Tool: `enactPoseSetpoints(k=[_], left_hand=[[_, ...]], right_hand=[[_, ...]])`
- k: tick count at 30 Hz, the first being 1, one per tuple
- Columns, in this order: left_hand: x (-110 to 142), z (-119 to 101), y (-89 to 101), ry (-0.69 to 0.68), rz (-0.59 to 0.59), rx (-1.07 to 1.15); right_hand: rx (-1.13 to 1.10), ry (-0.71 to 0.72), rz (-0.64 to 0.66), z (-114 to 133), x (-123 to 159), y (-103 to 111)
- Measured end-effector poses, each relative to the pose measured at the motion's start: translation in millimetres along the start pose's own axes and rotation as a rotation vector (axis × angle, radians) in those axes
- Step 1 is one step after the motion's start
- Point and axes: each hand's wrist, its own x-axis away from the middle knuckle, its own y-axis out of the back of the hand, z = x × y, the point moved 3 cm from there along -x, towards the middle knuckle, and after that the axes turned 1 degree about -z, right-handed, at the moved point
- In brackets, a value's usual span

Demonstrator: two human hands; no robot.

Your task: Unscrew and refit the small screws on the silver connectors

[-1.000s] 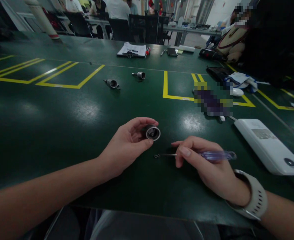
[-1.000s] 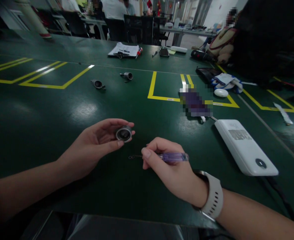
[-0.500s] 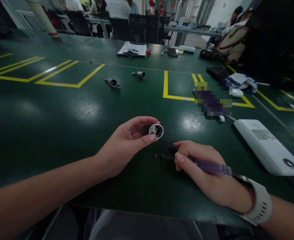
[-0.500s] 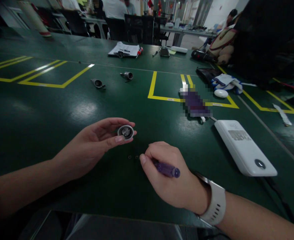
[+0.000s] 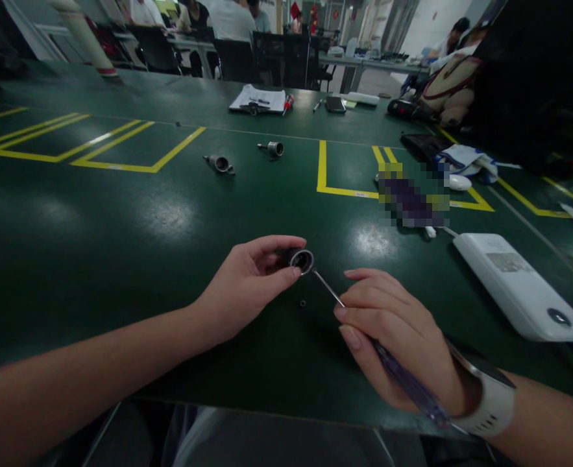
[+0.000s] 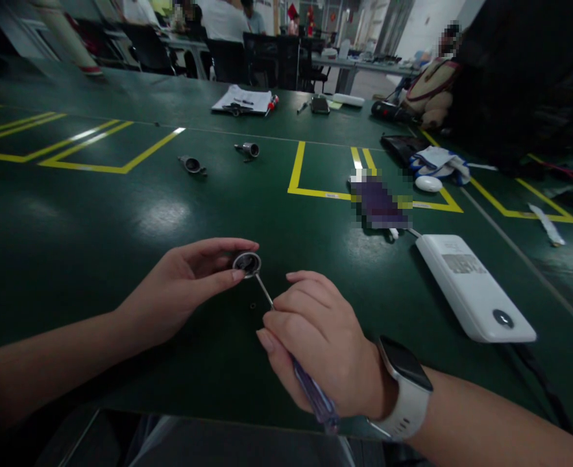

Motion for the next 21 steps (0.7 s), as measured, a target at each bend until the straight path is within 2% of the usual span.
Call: enactPoseSetpoints(k=[8,21], left_hand=[[4.1,-1.2,-5.6,0.02,0.024,-0.043],[1.4,0.4,-4.4,-0.085,-0.034,-0.153]], right_hand=[[0.033,-0.006,0.055,-4.2,0.5,-8.4],[0.047,0.006,0.067,0.7,-0.3,-10.5]])
